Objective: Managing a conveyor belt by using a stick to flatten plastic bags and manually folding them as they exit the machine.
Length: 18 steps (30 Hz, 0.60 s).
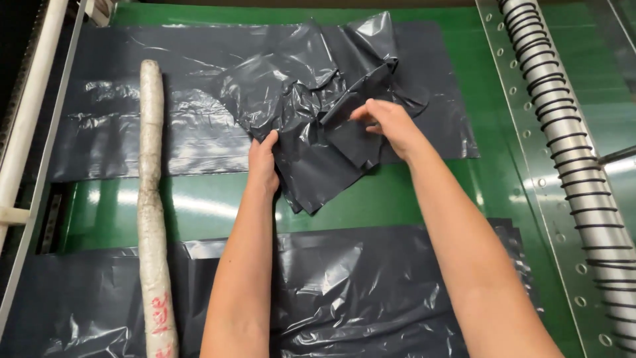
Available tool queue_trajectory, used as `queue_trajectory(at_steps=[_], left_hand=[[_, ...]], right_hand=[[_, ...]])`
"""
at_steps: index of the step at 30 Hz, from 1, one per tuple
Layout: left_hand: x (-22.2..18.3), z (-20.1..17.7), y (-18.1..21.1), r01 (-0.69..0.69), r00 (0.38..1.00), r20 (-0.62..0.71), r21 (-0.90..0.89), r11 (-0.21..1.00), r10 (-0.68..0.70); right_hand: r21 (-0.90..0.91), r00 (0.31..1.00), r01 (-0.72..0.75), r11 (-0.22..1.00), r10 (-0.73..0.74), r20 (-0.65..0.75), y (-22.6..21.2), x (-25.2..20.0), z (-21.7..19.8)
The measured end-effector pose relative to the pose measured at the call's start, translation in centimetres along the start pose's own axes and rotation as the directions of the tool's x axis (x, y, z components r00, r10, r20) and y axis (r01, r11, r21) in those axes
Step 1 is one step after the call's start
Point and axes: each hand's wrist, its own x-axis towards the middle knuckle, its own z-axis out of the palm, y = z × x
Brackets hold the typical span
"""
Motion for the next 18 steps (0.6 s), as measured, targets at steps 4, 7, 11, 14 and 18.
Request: queue_trajectory(at_steps=[4, 7, 11, 14, 18], left_hand=[[-0.4, 0.6, 0.4, -0.023, 1.0, -0.009, -0.019, 1.0, 0.022], [-0.9, 0.6, 0.4, -0.017, 1.0, -0.008, -0.022, 1.0, 0.017], [-0.8, 0.6, 0.1, -0.025, 1.0, -0.003, -0.027, 0.999, 0.025], [-0.6, 0.6, 0.0, -0.025, 1.0, 0.001, -0.006, 1.0, 0.025], [-1.2, 0.7, 0.2, -0.013, 1.0, 0.013, 0.021, 1.0, 0.013]], right_hand=[[-0.305, 0.87, -0.345, 0.887, 0.181, -0.458, 3.2, 2.4, -1.4], [-0.141, 0.823, -0.47, 0.871, 0.375, -0.427, 2.2, 2.1, -0.5], [-0.36, 0.822, -0.529, 0.768, 0.358, -0.443, 2.2, 2.0, -1.2], [-0.577, 0.776, -0.593, 0.562, 0.207, -0.596, 1.6, 1.7, -2.1], [-0.506, 0.756, -0.615, 0.605, 0.268, -0.597, 2.8, 2.8, -4.1]])
